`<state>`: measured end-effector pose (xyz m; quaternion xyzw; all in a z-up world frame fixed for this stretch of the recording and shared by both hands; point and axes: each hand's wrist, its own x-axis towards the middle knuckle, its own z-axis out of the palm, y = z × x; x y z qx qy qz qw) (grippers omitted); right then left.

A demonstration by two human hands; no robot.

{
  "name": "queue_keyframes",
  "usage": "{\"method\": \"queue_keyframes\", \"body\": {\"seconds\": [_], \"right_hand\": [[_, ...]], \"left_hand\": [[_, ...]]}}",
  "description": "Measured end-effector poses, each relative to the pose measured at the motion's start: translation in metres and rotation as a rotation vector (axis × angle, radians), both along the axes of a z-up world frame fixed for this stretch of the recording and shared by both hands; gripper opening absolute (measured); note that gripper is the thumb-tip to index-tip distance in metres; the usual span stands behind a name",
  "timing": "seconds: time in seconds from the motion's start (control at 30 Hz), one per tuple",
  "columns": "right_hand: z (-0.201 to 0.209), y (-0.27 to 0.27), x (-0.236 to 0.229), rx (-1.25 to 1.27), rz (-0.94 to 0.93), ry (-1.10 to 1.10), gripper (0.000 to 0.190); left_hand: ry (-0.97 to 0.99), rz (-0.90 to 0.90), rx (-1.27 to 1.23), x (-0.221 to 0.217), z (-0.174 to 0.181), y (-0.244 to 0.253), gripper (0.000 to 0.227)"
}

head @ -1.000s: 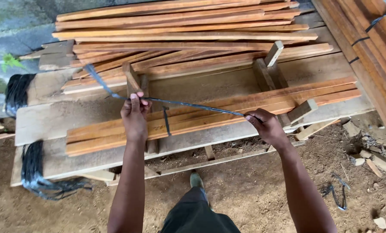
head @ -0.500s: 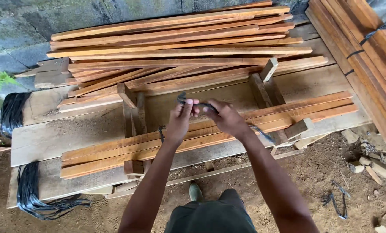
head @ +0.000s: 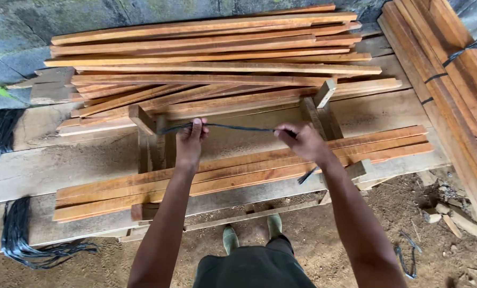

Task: Bundling long wood pieces together using plastic straps.

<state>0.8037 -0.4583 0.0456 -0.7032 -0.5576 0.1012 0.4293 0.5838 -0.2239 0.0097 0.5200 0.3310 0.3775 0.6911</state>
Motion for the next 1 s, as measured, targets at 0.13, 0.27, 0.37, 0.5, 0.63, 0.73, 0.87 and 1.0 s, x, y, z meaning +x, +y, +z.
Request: {"method": "queue_keyframes", "body": {"seconds": [0.13, 0.27, 0.37, 0.5, 0.63, 0.73, 0.87, 1.0], "right_hand": [[-0.022, 0.0, 0.055, -0.227, -0.258, -0.247, 0.011], [-0.098, -0.007, 0.1, -0.414, -0.422, -0.546, 0.028], [-0.144, -0.01, 0.116, -0.473, -0.412, -0.474, 0.029], [-0.171, -0.014, 0.12, -0.453, -0.353, -0.333, 0.027], [-0.209, -0.006, 0.123, -0.383, -0.32, -0.352, 0.026], [-0.185, -0.002, 0.114, -0.334, -0.289, -0.43, 0.029], [-0.177, -0.011, 0.111, -0.438, -0.279, -0.397, 0.029], [-0.181, -0.005, 0.115, -0.783, -0.319, -0.169, 0.037]], "left_hand": [[0.081, -0.113, 0.175, 0.026, -0.032, -0.025, 0.043], [0.503, -0.32, 0.483, 0.049, -0.078, -0.067, 0.053], [0.596, -0.41, 0.92, 0.066, -0.088, -0.098, 0.087], [0.903, -0.478, 1.354, 0.078, -0.102, -0.13, 0.118], [0.881, -0.47, 1.396, 0.082, -0.116, -0.127, 0.121], [0.946, -0.514, 1.429, 0.087, -0.114, -0.116, 0.127], [1.025, -0.684, 1.319, 0.088, -0.125, -0.122, 0.124], [1.072, -0.648, 1.311, 0.09, -0.143, -0.12, 0.122]]}}
